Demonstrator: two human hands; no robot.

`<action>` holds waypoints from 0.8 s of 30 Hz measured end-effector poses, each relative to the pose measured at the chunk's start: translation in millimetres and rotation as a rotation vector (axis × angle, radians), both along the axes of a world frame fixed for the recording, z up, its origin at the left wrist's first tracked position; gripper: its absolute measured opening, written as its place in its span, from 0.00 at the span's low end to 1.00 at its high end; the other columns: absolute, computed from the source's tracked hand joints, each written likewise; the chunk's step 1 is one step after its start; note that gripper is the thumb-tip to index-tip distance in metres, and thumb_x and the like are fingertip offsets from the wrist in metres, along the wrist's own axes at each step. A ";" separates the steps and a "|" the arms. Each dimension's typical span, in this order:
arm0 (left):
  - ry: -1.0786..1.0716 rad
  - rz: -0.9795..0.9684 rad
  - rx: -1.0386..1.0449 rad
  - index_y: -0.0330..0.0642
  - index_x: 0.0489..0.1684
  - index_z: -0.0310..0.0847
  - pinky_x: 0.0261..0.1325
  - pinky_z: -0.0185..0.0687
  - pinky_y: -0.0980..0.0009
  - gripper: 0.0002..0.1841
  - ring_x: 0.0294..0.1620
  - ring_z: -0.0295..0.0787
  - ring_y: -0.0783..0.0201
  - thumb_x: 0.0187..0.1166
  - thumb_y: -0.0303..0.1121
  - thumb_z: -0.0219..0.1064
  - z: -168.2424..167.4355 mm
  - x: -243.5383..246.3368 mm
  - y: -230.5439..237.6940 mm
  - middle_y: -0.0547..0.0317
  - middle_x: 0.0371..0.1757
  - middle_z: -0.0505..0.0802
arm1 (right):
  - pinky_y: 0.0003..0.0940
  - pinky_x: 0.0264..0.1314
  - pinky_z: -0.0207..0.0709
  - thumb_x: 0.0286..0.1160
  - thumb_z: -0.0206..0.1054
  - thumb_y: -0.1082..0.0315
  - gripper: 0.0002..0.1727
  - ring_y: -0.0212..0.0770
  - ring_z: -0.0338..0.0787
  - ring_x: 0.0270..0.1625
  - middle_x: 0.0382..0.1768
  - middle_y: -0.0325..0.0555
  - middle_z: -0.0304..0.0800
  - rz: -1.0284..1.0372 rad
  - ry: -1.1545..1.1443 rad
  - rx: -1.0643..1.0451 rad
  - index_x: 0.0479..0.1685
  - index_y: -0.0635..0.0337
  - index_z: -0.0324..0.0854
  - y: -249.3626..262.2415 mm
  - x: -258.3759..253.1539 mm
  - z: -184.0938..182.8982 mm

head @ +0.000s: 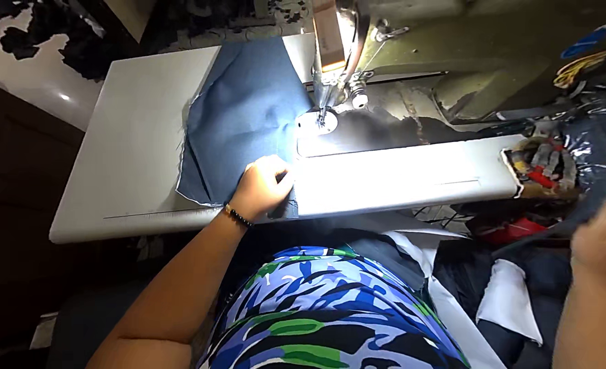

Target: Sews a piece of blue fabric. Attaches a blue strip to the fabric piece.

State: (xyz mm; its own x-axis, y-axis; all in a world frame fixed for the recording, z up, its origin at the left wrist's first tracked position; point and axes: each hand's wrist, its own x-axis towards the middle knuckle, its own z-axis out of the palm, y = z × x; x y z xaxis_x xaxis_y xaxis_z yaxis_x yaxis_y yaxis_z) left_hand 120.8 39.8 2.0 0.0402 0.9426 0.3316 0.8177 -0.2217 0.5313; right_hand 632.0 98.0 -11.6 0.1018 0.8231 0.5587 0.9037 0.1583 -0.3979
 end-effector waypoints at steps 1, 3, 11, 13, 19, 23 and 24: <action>0.032 0.061 0.006 0.42 0.39 0.92 0.56 0.83 0.51 0.12 0.52 0.89 0.56 0.80 0.40 0.66 4.1 4.0 12.2 0.53 0.46 0.93 | 0.69 0.54 0.77 0.93 0.47 0.60 0.26 0.77 0.85 0.52 0.50 0.84 0.81 0.101 -0.056 -0.003 0.51 0.84 0.73 15.9 -26.1 17.3; 0.187 0.186 -0.164 0.48 0.79 0.78 0.83 0.59 0.37 0.29 0.84 0.72 0.50 0.82 0.52 0.59 7.4 15.7 37.4 0.52 0.81 0.80 | 0.77 0.54 0.75 0.89 0.53 0.66 0.21 0.83 0.86 0.52 0.50 0.85 0.83 0.259 -0.110 -0.139 0.52 0.84 0.76 39.8 -108.7 44.6; 0.443 0.282 -0.517 0.42 0.98 0.36 0.78 0.26 0.13 0.41 0.98 0.33 0.45 0.91 0.53 0.47 -4.6 -37.4 60.9 0.53 0.99 0.45 | 0.62 0.66 0.75 0.81 0.58 0.71 0.30 0.60 0.78 0.74 0.79 0.49 0.78 0.941 -0.294 -0.462 0.81 0.35 0.78 46.5 -259.5 15.3; 0.442 0.259 -0.580 0.43 0.98 0.34 0.79 0.27 0.14 0.42 0.99 0.31 0.46 0.91 0.55 0.47 2.6 -46.6 62.5 0.53 0.99 0.42 | 0.64 0.62 0.70 0.84 0.58 0.60 0.26 0.59 0.78 0.68 0.70 0.47 0.81 0.944 -0.273 -0.433 0.82 0.32 0.78 53.6 -249.2 7.8; 0.465 0.316 -0.472 0.36 0.86 0.66 0.66 0.76 0.35 0.36 0.76 0.75 0.33 0.81 0.47 0.65 33.4 -9.8 90.9 0.34 0.74 0.80 | 0.62 0.73 0.64 0.78 0.63 0.42 0.29 0.55 0.77 0.76 0.70 0.48 0.83 0.892 -0.207 -0.354 0.74 0.44 0.85 52.5 -249.3 -1.5; 0.409 0.404 -0.485 0.38 0.91 0.52 0.65 0.79 0.38 0.35 0.62 0.89 0.32 0.83 0.34 0.61 49.8 0.5 109.1 0.28 0.58 0.89 | 0.59 0.87 0.56 0.89 0.50 0.60 0.24 0.47 0.70 0.88 0.83 0.42 0.77 0.924 -0.232 -0.321 0.77 0.46 0.82 55.5 -248.2 -11.3; 0.352 0.420 -0.485 0.40 0.89 0.55 0.62 0.80 0.37 0.33 0.58 0.90 0.32 0.82 0.30 0.60 50.6 0.1 109.2 0.29 0.54 0.90 | 0.58 0.88 0.55 0.88 0.50 0.61 0.24 0.46 0.70 0.88 0.83 0.41 0.77 0.915 -0.243 -0.325 0.78 0.46 0.81 55.4 -248.6 -11.6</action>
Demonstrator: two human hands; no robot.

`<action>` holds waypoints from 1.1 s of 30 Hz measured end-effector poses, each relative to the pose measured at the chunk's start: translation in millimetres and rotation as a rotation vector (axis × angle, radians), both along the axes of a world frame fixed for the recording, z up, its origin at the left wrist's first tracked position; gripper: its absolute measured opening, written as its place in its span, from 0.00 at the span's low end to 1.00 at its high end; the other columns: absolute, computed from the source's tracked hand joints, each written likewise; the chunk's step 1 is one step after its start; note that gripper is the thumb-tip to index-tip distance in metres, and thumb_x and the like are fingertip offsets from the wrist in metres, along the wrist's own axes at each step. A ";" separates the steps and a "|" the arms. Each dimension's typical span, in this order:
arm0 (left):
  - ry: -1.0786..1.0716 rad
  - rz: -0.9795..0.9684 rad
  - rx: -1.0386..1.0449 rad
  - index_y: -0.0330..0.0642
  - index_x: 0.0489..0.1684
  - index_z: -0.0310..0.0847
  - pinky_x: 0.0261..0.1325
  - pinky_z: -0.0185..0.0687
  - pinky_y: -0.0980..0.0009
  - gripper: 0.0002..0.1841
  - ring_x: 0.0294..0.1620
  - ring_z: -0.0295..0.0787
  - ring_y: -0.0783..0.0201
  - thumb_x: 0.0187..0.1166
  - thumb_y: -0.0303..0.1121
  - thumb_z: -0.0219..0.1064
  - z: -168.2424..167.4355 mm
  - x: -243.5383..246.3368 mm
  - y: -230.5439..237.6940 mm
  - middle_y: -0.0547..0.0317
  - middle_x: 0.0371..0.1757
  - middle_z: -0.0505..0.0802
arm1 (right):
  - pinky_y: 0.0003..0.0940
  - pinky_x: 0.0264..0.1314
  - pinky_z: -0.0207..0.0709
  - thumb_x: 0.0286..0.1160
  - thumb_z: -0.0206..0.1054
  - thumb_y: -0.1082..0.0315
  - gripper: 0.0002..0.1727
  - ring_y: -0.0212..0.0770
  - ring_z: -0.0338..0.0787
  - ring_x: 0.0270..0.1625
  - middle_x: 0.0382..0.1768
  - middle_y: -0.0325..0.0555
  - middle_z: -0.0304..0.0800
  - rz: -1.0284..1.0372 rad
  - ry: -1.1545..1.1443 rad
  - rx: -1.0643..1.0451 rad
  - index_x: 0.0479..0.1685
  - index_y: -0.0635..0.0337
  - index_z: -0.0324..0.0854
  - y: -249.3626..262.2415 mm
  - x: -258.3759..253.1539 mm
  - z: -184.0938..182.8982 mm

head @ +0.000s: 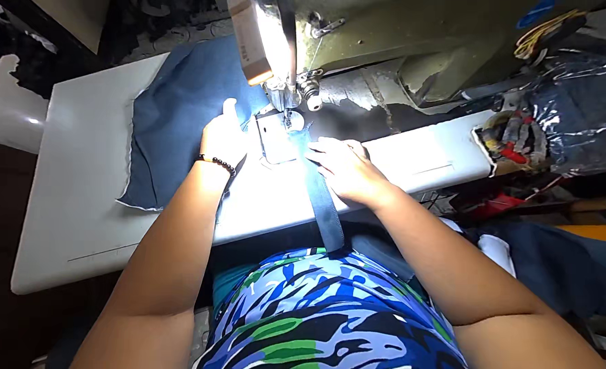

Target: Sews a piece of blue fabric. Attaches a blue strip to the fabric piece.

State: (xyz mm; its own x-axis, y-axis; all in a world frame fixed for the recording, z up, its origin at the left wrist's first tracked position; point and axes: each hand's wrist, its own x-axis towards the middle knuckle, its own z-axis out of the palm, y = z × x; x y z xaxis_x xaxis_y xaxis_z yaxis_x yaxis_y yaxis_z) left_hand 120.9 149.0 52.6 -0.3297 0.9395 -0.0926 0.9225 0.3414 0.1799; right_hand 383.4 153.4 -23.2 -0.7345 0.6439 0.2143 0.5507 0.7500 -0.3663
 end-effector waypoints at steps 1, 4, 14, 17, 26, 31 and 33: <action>-0.080 0.004 0.031 0.43 0.84 0.61 0.57 0.82 0.38 0.29 0.53 0.92 0.35 0.81 0.29 0.61 -2.0 -2.0 -2.8 0.32 0.49 0.91 | 0.58 0.88 0.54 0.88 0.51 0.59 0.24 0.46 0.69 0.88 0.83 0.40 0.77 -0.016 -0.018 -0.009 0.78 0.44 0.81 -2.1 -1.2 1.3; -0.426 -0.247 0.098 0.36 0.61 0.77 0.51 0.85 0.54 0.13 0.42 0.89 0.55 0.81 0.23 0.64 -18.1 -11.1 -26.6 0.46 0.46 0.90 | 0.69 0.87 0.52 0.86 0.55 0.54 0.25 0.52 0.71 0.86 0.79 0.47 0.80 -0.019 -0.005 -0.044 0.77 0.48 0.82 -17.2 -10.4 7.7; -0.482 -0.271 -0.071 0.40 0.83 0.70 0.63 0.77 0.50 0.25 0.55 0.85 0.51 0.86 0.29 0.57 -20.9 11.7 -13.4 0.41 0.60 0.88 | 0.71 0.90 0.44 0.86 0.50 0.47 0.33 0.49 0.63 0.92 0.87 0.46 0.70 0.008 -0.037 -0.072 0.86 0.53 0.72 -19.8 -26.8 4.3; -0.440 -0.210 -0.088 0.39 0.87 0.63 0.62 0.78 0.44 0.30 0.54 0.86 0.45 0.83 0.32 0.61 -18.6 17.0 -7.0 0.38 0.56 0.88 | 0.66 0.92 0.44 0.86 0.50 0.48 0.32 0.48 0.63 0.92 0.87 0.46 0.70 -0.035 -0.047 -0.077 0.86 0.50 0.73 -20.4 -28.5 3.6; -0.202 -0.344 0.111 0.43 0.63 0.84 0.73 0.77 0.46 0.19 0.71 0.86 0.48 0.86 0.23 0.48 -33.8 -4.2 0.5 0.46 0.66 0.90 | 0.60 0.94 0.44 0.88 0.46 0.47 0.35 0.45 0.59 0.93 0.91 0.42 0.64 -0.091 -0.128 -0.094 0.90 0.54 0.66 -20.3 -33.1 6.3; -0.098 -0.245 -0.005 0.44 0.76 0.78 0.75 0.74 0.41 0.22 0.74 0.84 0.44 0.88 0.26 0.46 -23.4 -10.0 3.5 0.44 0.71 0.88 | 0.59 0.94 0.43 0.88 0.45 0.47 0.34 0.43 0.59 0.94 0.90 0.41 0.66 -0.088 -0.121 -0.092 0.89 0.53 0.67 -20.0 -33.3 4.6; -0.149 -0.205 -0.040 0.44 0.79 0.73 0.74 0.74 0.39 0.22 0.74 0.84 0.42 0.89 0.27 0.45 -18.5 -9.5 0.0 0.42 0.72 0.87 | 0.59 0.94 0.43 0.88 0.45 0.48 0.34 0.44 0.59 0.94 0.90 0.41 0.65 -0.088 -0.116 -0.094 0.89 0.53 0.67 -19.8 -32.5 4.7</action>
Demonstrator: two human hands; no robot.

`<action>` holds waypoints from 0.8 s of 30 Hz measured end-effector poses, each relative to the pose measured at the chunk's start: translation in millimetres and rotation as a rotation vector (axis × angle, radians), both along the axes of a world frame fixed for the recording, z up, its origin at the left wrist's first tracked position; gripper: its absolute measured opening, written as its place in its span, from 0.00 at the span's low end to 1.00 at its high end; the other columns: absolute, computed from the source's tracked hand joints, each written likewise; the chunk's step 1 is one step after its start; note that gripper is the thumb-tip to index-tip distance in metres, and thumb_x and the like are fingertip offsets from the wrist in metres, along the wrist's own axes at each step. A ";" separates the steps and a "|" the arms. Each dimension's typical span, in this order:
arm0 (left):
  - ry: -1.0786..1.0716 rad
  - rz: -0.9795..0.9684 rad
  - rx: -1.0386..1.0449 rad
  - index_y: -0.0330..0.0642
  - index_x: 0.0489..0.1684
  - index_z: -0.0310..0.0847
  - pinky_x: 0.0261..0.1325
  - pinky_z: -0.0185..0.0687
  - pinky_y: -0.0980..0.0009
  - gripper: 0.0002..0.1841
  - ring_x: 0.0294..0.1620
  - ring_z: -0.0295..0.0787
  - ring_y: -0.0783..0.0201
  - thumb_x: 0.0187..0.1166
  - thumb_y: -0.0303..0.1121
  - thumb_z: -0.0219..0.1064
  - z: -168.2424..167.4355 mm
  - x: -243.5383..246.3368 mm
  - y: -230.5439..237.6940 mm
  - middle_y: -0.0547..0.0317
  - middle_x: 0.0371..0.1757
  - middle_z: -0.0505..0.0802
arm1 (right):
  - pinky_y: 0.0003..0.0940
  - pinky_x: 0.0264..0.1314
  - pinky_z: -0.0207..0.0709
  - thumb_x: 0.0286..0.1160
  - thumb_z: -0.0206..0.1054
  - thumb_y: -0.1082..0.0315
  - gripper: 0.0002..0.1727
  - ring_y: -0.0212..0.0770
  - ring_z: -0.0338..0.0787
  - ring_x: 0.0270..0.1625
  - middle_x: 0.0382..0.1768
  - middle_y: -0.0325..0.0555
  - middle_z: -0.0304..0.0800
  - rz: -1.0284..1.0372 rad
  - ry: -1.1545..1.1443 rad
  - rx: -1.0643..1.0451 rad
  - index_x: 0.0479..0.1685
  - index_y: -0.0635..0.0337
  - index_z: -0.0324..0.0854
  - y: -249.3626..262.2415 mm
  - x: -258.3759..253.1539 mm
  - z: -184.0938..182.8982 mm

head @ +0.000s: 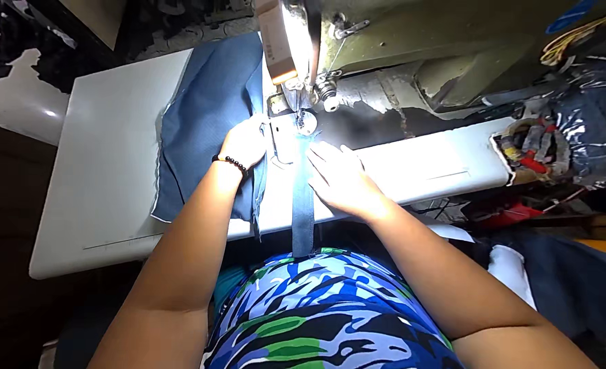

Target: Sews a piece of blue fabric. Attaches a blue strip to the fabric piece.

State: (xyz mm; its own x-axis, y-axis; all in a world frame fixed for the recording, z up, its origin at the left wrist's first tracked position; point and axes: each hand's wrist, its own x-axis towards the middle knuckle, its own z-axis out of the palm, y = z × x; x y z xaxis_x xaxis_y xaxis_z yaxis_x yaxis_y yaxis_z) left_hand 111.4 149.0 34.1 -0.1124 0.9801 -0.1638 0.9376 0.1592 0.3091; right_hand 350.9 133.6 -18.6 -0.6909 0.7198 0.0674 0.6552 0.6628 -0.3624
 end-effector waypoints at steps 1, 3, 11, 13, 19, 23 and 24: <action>-0.076 -0.015 -0.012 0.44 0.81 0.71 0.74 0.75 0.40 0.23 0.73 0.84 0.43 0.89 0.26 0.47 1.3 1.7 -4.8 0.42 0.73 0.86 | 0.60 0.94 0.44 0.88 0.46 0.48 0.34 0.45 0.60 0.93 0.90 0.42 0.66 0.005 0.015 -0.007 0.89 0.52 0.67 0.9 0.9 0.7; -0.297 -0.061 -0.026 0.45 0.80 0.69 0.67 0.81 0.47 0.24 0.65 0.88 0.51 0.84 0.24 0.56 -1.7 7.1 -18.2 0.45 0.71 0.86 | 0.63 0.93 0.44 0.88 0.49 0.50 0.32 0.49 0.61 0.93 0.90 0.47 0.66 0.039 0.036 -0.052 0.88 0.53 0.68 4.3 3.7 6.1; -0.479 -0.005 -0.034 0.49 0.75 0.80 0.46 0.85 0.70 0.28 0.41 0.85 0.67 0.72 0.26 0.77 -8.1 22.1 -61.4 0.52 0.68 0.80 | 0.65 0.91 0.47 0.85 0.51 0.52 0.31 0.51 0.65 0.91 0.87 0.46 0.70 0.084 0.096 -0.007 0.85 0.51 0.73 12.4 4.2 1.8; -0.477 -0.040 -0.043 0.47 0.85 0.70 0.44 0.84 0.69 0.36 0.42 0.84 0.64 0.72 0.25 0.74 -12.8 22.0 -64.6 0.48 0.68 0.77 | 0.66 0.90 0.48 0.85 0.50 0.51 0.31 0.52 0.66 0.90 0.87 0.47 0.71 0.085 0.098 0.000 0.85 0.52 0.74 11.3 4.1 1.5; -0.290 -0.027 -0.055 0.49 0.95 0.52 0.79 0.71 0.44 0.36 0.82 0.76 0.49 0.82 0.32 0.57 -6.5 33.8 -41.0 0.48 0.87 0.73 | 0.65 0.91 0.47 0.86 0.48 0.50 0.31 0.50 0.64 0.91 0.87 0.46 0.71 0.075 0.080 0.022 0.86 0.49 0.72 8.5 4.0 0.8; -0.234 0.028 -0.003 0.48 0.82 0.67 0.64 0.80 0.41 0.21 0.63 0.89 0.43 0.91 0.34 0.54 -5.5 37.8 -25.2 0.43 0.67 0.88 | 0.64 0.91 0.47 0.87 0.47 0.50 0.31 0.50 0.65 0.91 0.87 0.45 0.71 0.073 0.095 0.032 0.86 0.49 0.73 8.2 4.2 -1.1; -0.255 0.033 0.015 0.48 0.78 0.70 0.63 0.80 0.41 0.19 0.62 0.89 0.44 0.91 0.34 0.54 -6.9 36.6 -23.9 0.44 0.66 0.88 | 0.64 0.91 0.47 0.87 0.47 0.50 0.31 0.49 0.65 0.91 0.87 0.45 0.71 0.071 0.096 0.037 0.86 0.48 0.73 8.3 4.2 -1.5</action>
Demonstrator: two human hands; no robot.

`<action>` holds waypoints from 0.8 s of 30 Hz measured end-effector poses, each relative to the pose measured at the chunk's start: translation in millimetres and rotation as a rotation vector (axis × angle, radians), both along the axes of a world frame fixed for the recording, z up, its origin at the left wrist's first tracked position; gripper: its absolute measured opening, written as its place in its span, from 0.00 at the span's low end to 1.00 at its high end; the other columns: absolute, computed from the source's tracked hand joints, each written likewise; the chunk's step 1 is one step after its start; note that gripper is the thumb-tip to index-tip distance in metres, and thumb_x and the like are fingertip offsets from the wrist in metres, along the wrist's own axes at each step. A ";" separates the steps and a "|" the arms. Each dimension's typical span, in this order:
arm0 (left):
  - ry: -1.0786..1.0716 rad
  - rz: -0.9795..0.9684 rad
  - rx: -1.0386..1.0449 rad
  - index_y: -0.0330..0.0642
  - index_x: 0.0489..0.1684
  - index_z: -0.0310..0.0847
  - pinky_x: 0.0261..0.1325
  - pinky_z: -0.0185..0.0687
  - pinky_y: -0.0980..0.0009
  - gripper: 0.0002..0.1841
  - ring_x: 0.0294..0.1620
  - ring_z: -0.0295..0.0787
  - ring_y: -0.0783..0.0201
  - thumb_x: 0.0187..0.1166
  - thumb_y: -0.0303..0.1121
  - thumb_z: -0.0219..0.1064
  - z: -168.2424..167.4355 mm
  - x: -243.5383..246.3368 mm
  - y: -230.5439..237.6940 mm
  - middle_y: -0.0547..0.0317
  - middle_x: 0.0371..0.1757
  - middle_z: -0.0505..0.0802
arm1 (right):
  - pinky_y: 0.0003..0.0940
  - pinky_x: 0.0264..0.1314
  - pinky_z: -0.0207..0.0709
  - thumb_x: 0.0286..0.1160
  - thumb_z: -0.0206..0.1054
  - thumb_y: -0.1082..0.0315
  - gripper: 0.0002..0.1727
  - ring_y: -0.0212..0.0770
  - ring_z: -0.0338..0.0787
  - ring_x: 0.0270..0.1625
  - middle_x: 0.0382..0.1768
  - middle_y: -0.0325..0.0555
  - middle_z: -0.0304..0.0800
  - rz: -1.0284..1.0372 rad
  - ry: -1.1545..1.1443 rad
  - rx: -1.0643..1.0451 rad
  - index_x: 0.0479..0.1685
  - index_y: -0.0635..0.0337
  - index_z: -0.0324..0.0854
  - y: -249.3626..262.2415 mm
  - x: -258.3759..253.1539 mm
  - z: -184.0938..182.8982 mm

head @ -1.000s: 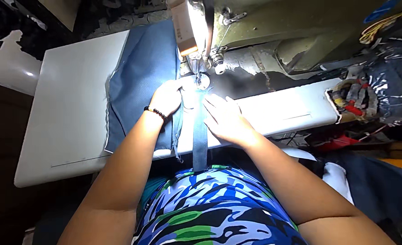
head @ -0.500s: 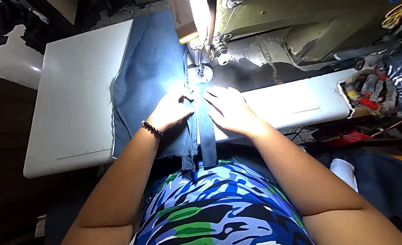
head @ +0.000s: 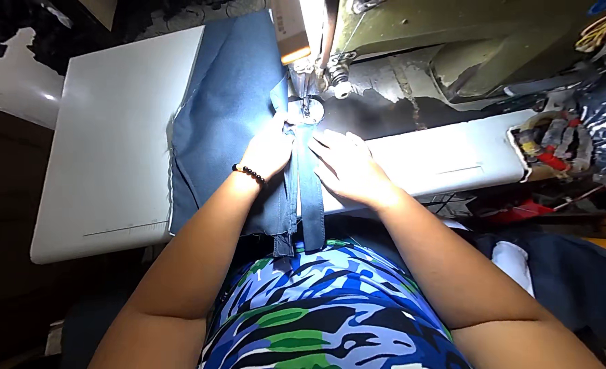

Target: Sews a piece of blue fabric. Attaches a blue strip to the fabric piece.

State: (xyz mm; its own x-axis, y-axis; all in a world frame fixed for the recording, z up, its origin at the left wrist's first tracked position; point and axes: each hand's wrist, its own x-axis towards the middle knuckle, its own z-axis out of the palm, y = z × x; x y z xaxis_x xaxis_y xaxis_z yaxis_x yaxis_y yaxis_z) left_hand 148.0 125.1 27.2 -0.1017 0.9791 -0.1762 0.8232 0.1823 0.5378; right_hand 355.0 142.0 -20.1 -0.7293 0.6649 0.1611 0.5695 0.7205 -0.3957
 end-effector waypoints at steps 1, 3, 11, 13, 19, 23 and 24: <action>-0.021 0.005 0.017 0.47 0.75 0.72 0.65 0.80 0.43 0.17 0.63 0.89 0.47 0.92 0.35 0.53 -2.3 -1.8 0.4 0.46 0.67 0.88 | 0.64 0.91 0.47 0.87 0.47 0.50 0.31 0.49 0.65 0.91 0.87 0.45 0.71 0.000 -0.002 0.001 0.86 0.48 0.73 -0.3 -0.1 0.1; -0.039 -0.002 0.054 0.43 0.67 0.73 0.60 0.82 0.45 0.13 0.57 0.89 0.49 0.92 0.34 0.54 -5.2 -4.6 0.6 0.45 0.64 0.87 | 0.65 0.90 0.49 0.87 0.48 0.51 0.31 0.51 0.66 0.90 0.86 0.47 0.72 0.008 -0.005 0.014 0.86 0.50 0.73 -0.8 -0.3 0.7; 0.004 -0.068 0.007 0.46 0.83 0.74 0.74 0.76 0.48 0.27 0.71 0.85 0.50 0.83 0.37 0.69 -5.7 -6.1 -14.4 0.48 0.76 0.85 | 0.65 0.90 0.47 0.87 0.47 0.52 0.31 0.51 0.63 0.92 0.87 0.44 0.71 0.017 -0.020 0.001 0.86 0.50 0.72 0.0 -0.9 1.4; -0.016 -0.137 -0.073 0.48 0.92 0.61 0.83 0.68 0.49 0.37 0.83 0.75 0.51 0.80 0.36 0.71 0.3 -6.7 -26.6 0.48 0.85 0.76 | 0.64 0.91 0.47 0.87 0.47 0.52 0.31 0.50 0.63 0.92 0.87 0.44 0.71 0.014 -0.015 -0.003 0.86 0.50 0.72 -0.6 -0.7 1.8; -0.089 -0.154 -0.065 0.43 0.92 0.59 0.64 0.81 0.59 0.43 0.65 0.81 0.53 0.73 0.32 0.77 8.1 -19.8 -44.5 0.41 0.74 0.77 | 0.67 0.90 0.46 0.87 0.48 0.51 0.31 0.52 0.62 0.92 0.87 0.44 0.70 0.018 -0.033 -0.030 0.87 0.51 0.70 2.6 -3.3 4.4; -0.158 -0.150 0.013 0.43 0.91 0.61 0.43 0.80 0.69 0.44 0.42 0.81 0.66 0.71 0.32 0.78 16.4 -14.5 -34.6 0.46 0.73 0.77 | 0.70 0.89 0.44 0.87 0.48 0.50 0.32 0.54 0.61 0.92 0.88 0.47 0.68 0.030 -0.064 -0.052 0.88 0.52 0.69 5.2 -9.3 8.2; -0.139 -0.163 0.005 0.43 0.91 0.62 0.44 0.81 0.67 0.44 0.43 0.82 0.64 0.70 0.33 0.79 13.9 -8.0 -30.8 0.45 0.74 0.77 | 0.70 0.89 0.43 0.87 0.47 0.50 0.32 0.53 0.61 0.92 0.89 0.46 0.68 0.031 -0.050 -0.047 0.88 0.52 0.70 5.4 -10.0 6.5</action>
State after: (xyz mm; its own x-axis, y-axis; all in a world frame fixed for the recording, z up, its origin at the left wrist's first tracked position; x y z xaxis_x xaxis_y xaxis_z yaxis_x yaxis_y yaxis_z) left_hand 140.0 94.3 41.0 0.0836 0.9814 -0.1728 0.7593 0.0496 0.6489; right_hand 345.1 147.4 -13.6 -0.7559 0.6482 0.0925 0.5675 0.7190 -0.4012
